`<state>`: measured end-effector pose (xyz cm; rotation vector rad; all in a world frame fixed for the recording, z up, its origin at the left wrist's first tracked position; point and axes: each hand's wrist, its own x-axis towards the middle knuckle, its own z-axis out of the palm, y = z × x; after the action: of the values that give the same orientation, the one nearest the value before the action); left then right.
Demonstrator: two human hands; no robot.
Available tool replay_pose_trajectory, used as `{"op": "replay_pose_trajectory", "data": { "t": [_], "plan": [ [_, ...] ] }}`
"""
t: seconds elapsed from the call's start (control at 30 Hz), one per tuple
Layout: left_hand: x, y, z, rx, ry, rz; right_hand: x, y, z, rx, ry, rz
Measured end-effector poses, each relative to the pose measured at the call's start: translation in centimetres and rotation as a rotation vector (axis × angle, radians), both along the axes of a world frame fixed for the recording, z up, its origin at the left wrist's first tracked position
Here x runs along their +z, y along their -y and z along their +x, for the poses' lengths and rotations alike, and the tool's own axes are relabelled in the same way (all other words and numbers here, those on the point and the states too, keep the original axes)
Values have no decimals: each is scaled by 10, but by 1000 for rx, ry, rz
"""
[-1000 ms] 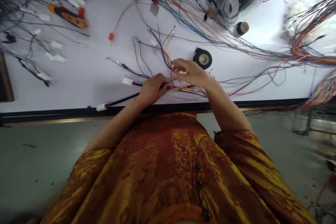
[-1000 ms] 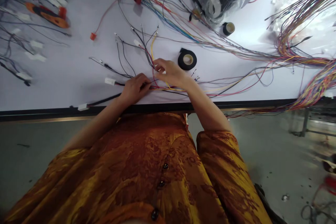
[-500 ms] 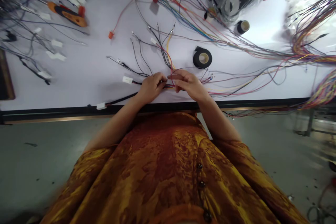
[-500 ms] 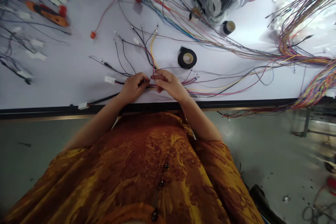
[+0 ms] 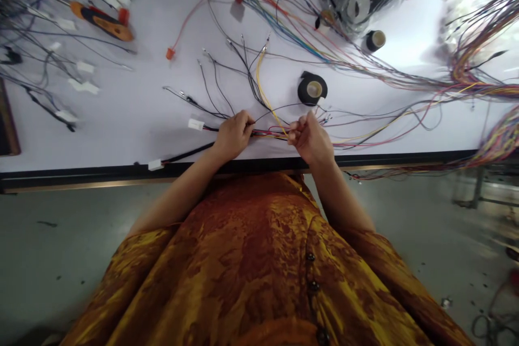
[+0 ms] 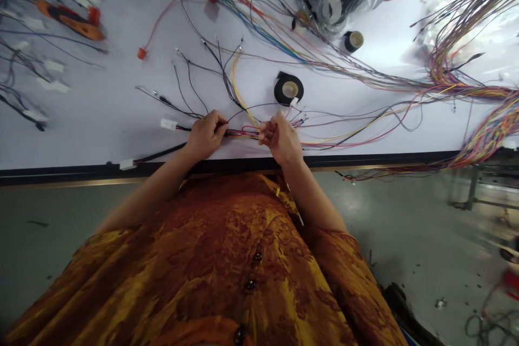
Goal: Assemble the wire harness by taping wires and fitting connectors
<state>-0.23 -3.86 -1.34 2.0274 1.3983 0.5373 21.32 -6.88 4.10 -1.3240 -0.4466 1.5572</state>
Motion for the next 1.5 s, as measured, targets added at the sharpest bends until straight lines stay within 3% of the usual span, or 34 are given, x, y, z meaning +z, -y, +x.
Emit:
{"op": "replay_pose_trajectory", "data": {
  "t": [0.1,0.23,0.33,0.43,0.57,0.63,0.7,0.87,0.97,1.03,1.1,1.2,1.3,1.4,1.5],
  "plan": [
    [0,0,1,4,37,16,4,17,-2,161,2,23],
    [1,-1,0,-76,171,57,15,29,-20,318,190,315],
    [1,-1,-4,-141,181,87,15,13,-43,332,327,523],
    [-6,1,-7,-176,136,115,11,-15,-65,414,597,572],
    [-23,0,-3,59,129,31,18,-32,-83,819,990,636],
    [-26,-1,0,152,121,-31,23,-28,-83,923,1060,680],
    [-21,-1,3,141,103,-47,21,-22,-75,894,1081,700],
    [1,4,5,8,81,58,-5,-16,-30,559,1020,620],
    [5,4,6,-15,23,69,-12,-23,-4,470,761,451],
    [5,4,7,-27,38,59,-9,-30,5,406,518,352],
    [4,4,7,-35,77,44,-2,-37,10,346,413,283],
    [4,4,7,-21,113,29,9,-38,15,436,535,262],
    [5,7,8,16,164,24,11,-31,18,551,764,361],
    [7,8,8,24,275,-6,1,-28,13,593,1027,448],
    [7,8,6,15,346,-23,-17,-34,3,618,1166,410]
  ]
}}
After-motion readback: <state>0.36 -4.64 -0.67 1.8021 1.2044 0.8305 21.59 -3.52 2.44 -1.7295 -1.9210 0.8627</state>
